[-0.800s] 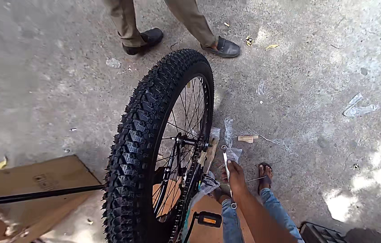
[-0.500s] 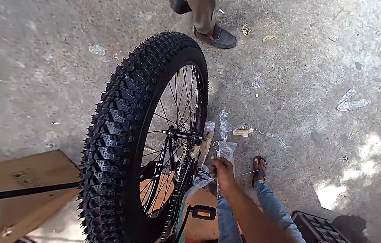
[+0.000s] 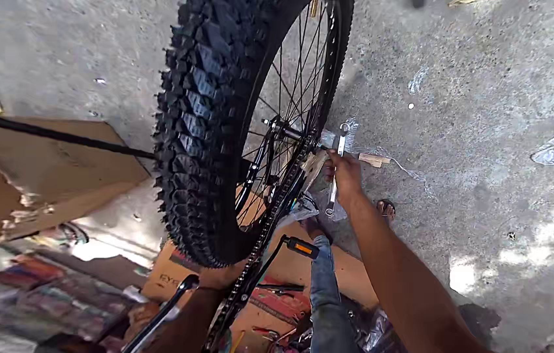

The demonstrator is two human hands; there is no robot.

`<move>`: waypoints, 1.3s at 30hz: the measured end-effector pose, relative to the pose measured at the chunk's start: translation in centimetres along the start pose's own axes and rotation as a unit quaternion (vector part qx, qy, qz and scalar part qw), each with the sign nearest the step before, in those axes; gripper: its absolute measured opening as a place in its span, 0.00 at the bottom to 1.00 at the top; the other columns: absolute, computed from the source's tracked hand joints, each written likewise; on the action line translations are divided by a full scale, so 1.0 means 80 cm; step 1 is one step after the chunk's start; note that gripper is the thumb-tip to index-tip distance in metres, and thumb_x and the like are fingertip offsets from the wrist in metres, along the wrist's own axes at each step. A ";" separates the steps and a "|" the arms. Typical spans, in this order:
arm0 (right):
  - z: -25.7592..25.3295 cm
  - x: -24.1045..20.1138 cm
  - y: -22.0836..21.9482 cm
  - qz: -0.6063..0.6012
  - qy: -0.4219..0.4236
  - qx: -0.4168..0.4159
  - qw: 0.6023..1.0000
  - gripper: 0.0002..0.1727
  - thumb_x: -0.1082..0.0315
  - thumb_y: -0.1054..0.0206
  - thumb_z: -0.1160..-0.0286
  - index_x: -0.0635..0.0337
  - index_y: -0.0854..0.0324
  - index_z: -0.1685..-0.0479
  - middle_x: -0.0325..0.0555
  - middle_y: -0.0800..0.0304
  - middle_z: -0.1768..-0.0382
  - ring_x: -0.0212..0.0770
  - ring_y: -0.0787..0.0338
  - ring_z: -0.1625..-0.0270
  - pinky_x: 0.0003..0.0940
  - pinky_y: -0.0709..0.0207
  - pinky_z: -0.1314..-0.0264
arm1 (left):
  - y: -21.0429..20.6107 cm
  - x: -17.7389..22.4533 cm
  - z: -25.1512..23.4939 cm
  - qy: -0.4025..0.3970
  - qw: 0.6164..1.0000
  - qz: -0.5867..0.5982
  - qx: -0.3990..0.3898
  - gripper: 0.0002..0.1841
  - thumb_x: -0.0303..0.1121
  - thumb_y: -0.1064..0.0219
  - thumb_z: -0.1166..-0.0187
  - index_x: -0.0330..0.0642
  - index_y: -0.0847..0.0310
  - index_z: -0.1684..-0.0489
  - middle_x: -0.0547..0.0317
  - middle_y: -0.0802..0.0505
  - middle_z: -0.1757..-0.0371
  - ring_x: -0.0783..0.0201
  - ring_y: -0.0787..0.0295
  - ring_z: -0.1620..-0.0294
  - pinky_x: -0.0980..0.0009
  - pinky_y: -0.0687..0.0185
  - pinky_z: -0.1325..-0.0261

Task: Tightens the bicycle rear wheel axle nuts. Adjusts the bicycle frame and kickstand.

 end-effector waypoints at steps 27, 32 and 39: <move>0.149 0.297 0.044 0.514 0.011 -0.170 0.841 0.27 0.55 0.17 0.33 0.51 0.15 0.35 0.45 0.06 0.54 0.41 0.07 0.55 0.50 0.12 0.48 | -0.010 -0.053 -0.045 -0.222 0.964 0.085 0.121 0.52 0.81 0.31 0.54 0.55 0.18 0.28 0.46 0.26 0.15 0.45 0.35 0.13 0.40 0.47 0.12; 0.159 0.344 0.041 0.550 -0.017 -0.177 0.816 0.29 0.53 0.18 0.34 0.54 0.18 0.33 0.47 0.07 0.54 0.44 0.07 0.52 0.54 0.13 0.44 | -0.012 -0.052 -0.044 -0.216 0.968 0.067 0.106 0.52 0.81 0.33 0.52 0.54 0.19 0.27 0.47 0.30 0.12 0.44 0.45 0.08 0.38 0.57 0.09; 0.211 0.426 0.026 0.621 -0.117 -0.294 0.717 0.35 0.45 0.25 0.32 0.50 0.21 0.24 0.53 0.09 0.39 0.53 0.10 0.37 0.62 0.19 0.33 | -0.010 -0.051 -0.035 -0.223 0.966 0.062 0.118 0.52 0.79 0.32 0.51 0.53 0.20 0.25 0.48 0.29 0.13 0.45 0.41 0.09 0.39 0.52 0.10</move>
Point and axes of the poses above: each hand's wrist, its own z-axis away from the middle knuckle, its own y-axis out of the back of the hand, x = y × z, the point moved 6 cm from there along -z, towards the middle knuckle
